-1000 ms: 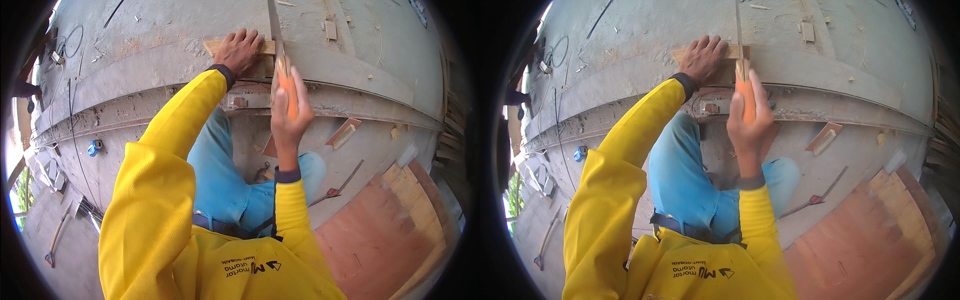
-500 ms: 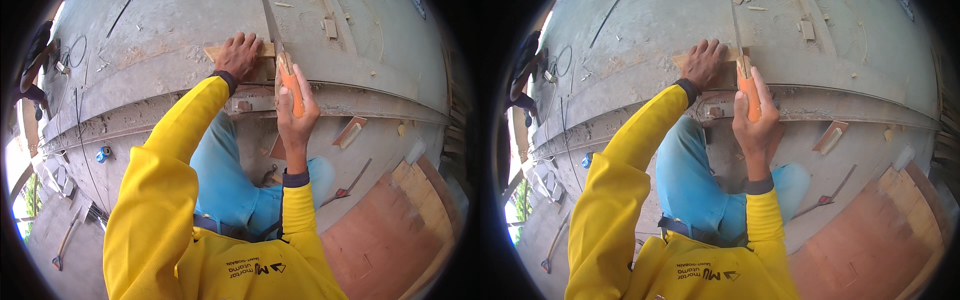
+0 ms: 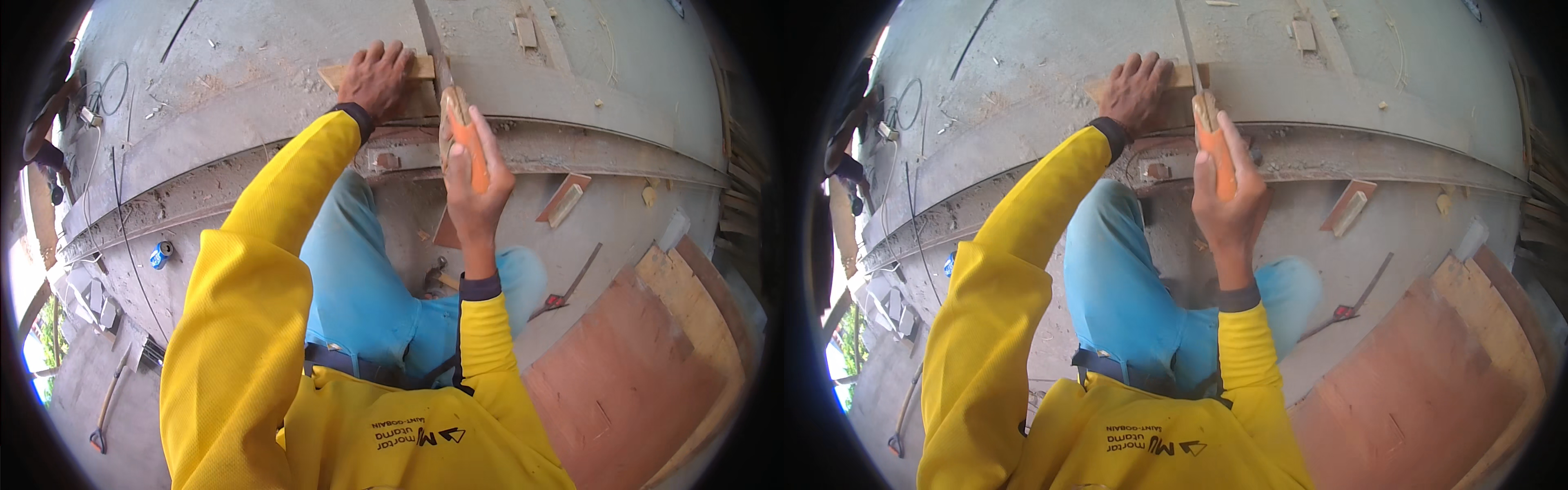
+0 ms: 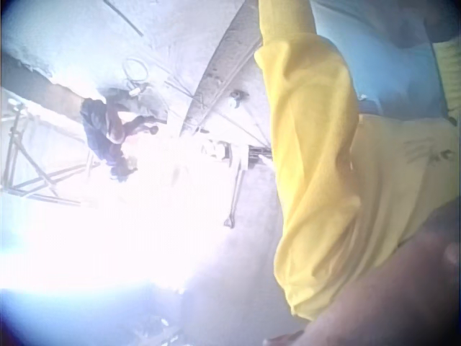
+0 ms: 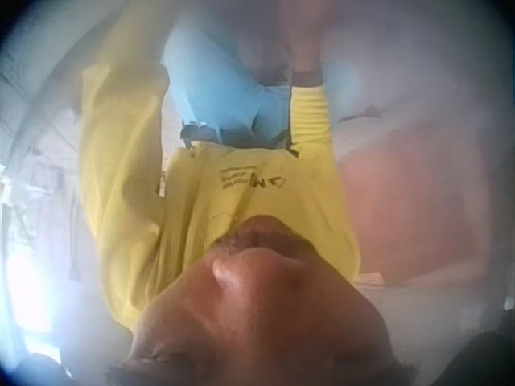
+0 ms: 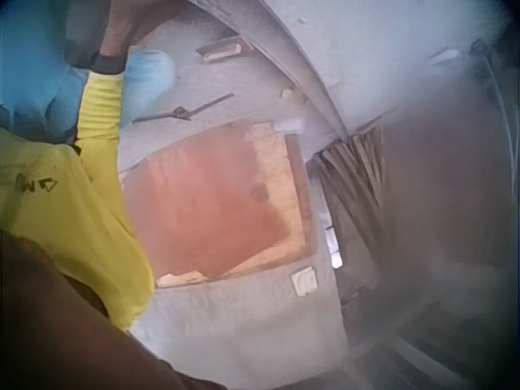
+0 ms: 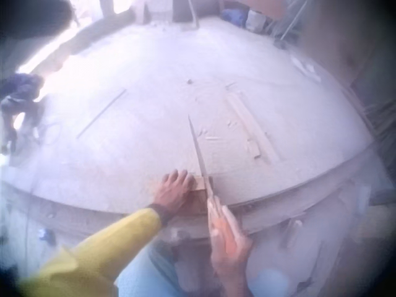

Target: The person walks through a construction site, picks up a small wooden block, and sits on the floor. They use a hammer to chip away at the wood, then use pliers to remove nails, and finally use a hand saw to cut the block.

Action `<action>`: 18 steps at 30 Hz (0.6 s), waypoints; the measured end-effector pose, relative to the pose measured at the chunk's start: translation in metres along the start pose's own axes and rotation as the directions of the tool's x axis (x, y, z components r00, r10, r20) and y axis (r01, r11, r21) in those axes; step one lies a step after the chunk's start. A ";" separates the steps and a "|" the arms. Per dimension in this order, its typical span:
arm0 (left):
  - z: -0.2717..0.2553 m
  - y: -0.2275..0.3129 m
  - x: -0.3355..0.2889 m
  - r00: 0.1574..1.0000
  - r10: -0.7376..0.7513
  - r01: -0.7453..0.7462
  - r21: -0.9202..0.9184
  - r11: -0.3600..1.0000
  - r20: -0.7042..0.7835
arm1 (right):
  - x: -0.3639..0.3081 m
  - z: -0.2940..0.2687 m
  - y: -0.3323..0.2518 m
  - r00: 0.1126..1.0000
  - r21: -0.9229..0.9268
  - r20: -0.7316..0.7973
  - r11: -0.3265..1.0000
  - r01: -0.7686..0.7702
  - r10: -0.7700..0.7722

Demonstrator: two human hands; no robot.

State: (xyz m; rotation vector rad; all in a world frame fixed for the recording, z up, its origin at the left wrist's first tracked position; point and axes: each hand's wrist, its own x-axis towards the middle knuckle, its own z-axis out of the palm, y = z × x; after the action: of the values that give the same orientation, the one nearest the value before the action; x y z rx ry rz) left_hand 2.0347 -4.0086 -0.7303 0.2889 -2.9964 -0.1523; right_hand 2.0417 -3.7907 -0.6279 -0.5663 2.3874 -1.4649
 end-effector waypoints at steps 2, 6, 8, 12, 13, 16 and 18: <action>0.001 -0.001 -0.001 0.998 -0.007 0.008 0.020 1.000 -0.056 | -0.063 -0.032 -0.033 0.974 -0.012 0.042 0.975 -0.220 0.221; 0.006 -0.005 0.000 1.000 0.024 -0.023 0.039 0.999 -0.010 | -0.130 -0.071 -0.078 0.995 0.045 0.055 0.996 -0.083 0.080; 0.008 -0.003 -0.008 1.000 0.018 -0.018 0.044 0.999 0.011 | -0.093 -0.056 -0.060 0.983 0.020 0.017 0.983 -0.182 0.182; 0.001 -0.004 0.001 1.000 0.003 -0.004 0.063 0.998 0.008 | 0.018 0.011 0.031 0.979 -0.097 0.003 0.974 0.205 -0.206; -0.001 -0.002 0.000 1.000 0.012 -0.014 0.079 0.997 0.020 | 0.003 0.002 0.024 0.994 -0.038 -0.015 0.993 0.111 -0.112; 0.000 -0.002 0.002 0.999 -0.001 0.002 0.044 0.999 -0.035 | -0.082 -0.040 -0.043 1.000 0.073 -0.020 0.997 -0.020 0.022; 0.008 -0.004 0.000 0.999 0.027 -0.025 0.061 0.998 -0.045 | -0.113 -0.060 -0.074 0.995 0.140 0.002 0.985 -0.098 0.098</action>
State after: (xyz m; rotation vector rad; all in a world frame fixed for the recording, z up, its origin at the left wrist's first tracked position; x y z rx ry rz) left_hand 2.0343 -4.0121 -0.7387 0.2557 -2.9611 -0.0516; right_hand 2.1295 -3.7212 -0.5309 -0.4067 2.2585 -1.5762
